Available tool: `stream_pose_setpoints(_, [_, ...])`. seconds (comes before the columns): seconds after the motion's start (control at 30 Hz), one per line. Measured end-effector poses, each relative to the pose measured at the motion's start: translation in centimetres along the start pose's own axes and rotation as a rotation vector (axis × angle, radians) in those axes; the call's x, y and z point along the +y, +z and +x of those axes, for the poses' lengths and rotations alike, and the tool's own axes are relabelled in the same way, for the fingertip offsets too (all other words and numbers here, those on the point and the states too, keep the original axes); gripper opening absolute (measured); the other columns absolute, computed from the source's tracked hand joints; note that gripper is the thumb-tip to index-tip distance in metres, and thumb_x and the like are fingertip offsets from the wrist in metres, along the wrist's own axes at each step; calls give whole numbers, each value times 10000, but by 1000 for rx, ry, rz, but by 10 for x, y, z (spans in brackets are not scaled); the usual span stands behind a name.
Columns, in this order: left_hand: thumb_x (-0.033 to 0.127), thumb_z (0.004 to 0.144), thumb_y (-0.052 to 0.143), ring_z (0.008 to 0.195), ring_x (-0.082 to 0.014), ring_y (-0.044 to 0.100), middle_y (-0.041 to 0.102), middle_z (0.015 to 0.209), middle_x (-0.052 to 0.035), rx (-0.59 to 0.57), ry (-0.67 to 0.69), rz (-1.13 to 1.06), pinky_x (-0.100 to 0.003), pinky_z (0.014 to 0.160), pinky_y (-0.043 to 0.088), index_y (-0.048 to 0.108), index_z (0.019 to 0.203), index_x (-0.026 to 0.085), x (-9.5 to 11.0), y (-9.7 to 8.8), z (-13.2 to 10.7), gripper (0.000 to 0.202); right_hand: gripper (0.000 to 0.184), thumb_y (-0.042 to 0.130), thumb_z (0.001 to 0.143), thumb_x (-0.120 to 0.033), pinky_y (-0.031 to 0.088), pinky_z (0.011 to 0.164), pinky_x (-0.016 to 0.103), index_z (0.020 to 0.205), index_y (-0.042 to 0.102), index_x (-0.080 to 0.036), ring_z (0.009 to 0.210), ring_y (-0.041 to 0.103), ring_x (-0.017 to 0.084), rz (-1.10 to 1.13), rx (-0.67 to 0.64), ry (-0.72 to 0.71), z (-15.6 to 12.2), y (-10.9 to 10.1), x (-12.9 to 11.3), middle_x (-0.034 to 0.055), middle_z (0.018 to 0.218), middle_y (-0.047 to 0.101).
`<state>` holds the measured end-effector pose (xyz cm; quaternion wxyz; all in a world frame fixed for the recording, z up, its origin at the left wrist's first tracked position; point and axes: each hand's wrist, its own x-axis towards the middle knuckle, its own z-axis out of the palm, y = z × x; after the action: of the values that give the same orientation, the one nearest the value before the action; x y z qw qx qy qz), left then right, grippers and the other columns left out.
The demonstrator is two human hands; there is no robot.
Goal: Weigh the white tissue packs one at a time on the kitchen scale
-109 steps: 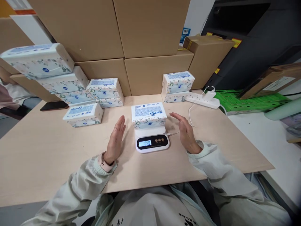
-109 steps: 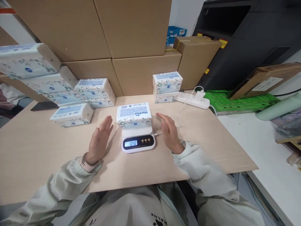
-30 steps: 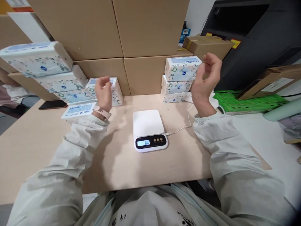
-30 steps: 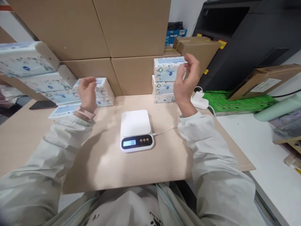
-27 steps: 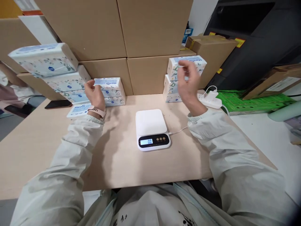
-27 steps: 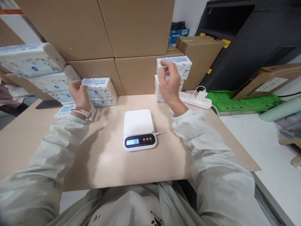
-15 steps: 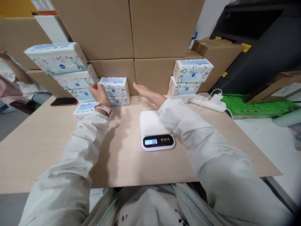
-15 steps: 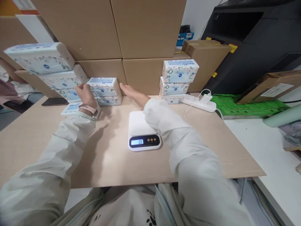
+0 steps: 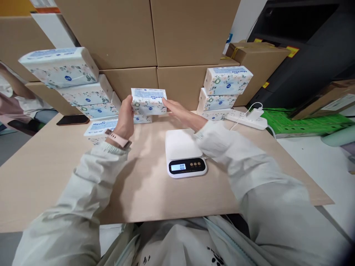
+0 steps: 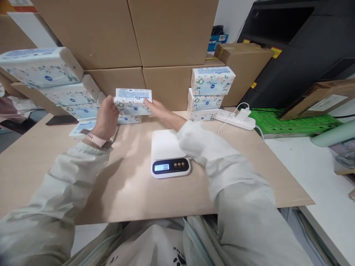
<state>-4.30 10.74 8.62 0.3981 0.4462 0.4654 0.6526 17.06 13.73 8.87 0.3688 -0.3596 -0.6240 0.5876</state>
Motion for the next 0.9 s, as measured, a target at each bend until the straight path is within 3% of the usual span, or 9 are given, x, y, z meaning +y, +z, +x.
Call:
stream_pose_setpoints(0.17, [502, 1005, 539, 1536, -275, 398, 601, 1479, 16, -371, 24, -69, -484, 1317, 277, 701, 1229, 322, 26, 13, -102, 331, 575, 510, 970, -687, 331, 1290, 523, 1447, 589, -374, 1499, 464, 273, -284, 69, -205, -117, -32, -10, -22, 1588, 537])
stream_pose_setpoints(0.23, [552, 978, 581, 1560, -296, 359, 550, 1543, 13, -429, -30, -80, -503, 1316, 285, 674, 1309, 335, 23, 19, -131, 406, 611, 511, 955, -711, 363, 1271, 545, 1478, 561, -400, 1495, 469, 299, -359, 129, -182, -154, -40, 0, -13, 1594, 527])
stream_pose_setpoints(0.33, [565, 976, 587, 1577, -304, 324, 480, 1612, -6, -450, -104, -74, -510, 1327, 269, 610, 1413, 303, 9, 25, -151, 510, 658, 520, 950, -707, 371, 1261, 577, 1536, 494, -407, 1496, 466, 325, -428, 167, -137, -185, -44, 22, 8, 1627, 482])
stream_pose_setpoints(0.53, [527, 1024, 531, 1584, -295, 311, 425, 1656, -14, -453, -127, -21, -511, 1329, 263, 555, 1485, 290, -17, 27, -165, 518, 591, 496, 985, -660, 403, 1248, 540, 1498, 544, -371, 1483, 496, 294, -321, 172, -127, -189, -48, 61, 37, 1585, 543])
stream_pose_setpoints(0.73, [609, 1026, 482, 1628, -245, 190, 241, 1740, -3, -269, -19, 87, -482, 1345, 184, 412, 1582, 348, -59, 7, -167, 619, 547, 514, 978, -662, 435, 1209, 563, 1354, 651, -289, 1319, 636, 276, -194, 608, -191, -186, -66, 97, 96, 1377, 700])
stream_pose_setpoints(0.9, [654, 1016, 429, 1618, -249, 229, 266, 1732, -21, -206, -80, 33, -496, 1329, 204, 456, 1548, 357, -74, -4, -161, 609, 499, 484, 1003, -628, 449, 1199, 558, 1320, 668, -289, 1282, 658, 267, -200, 622, -237, -188, -66, 105, 94, 1349, 713])
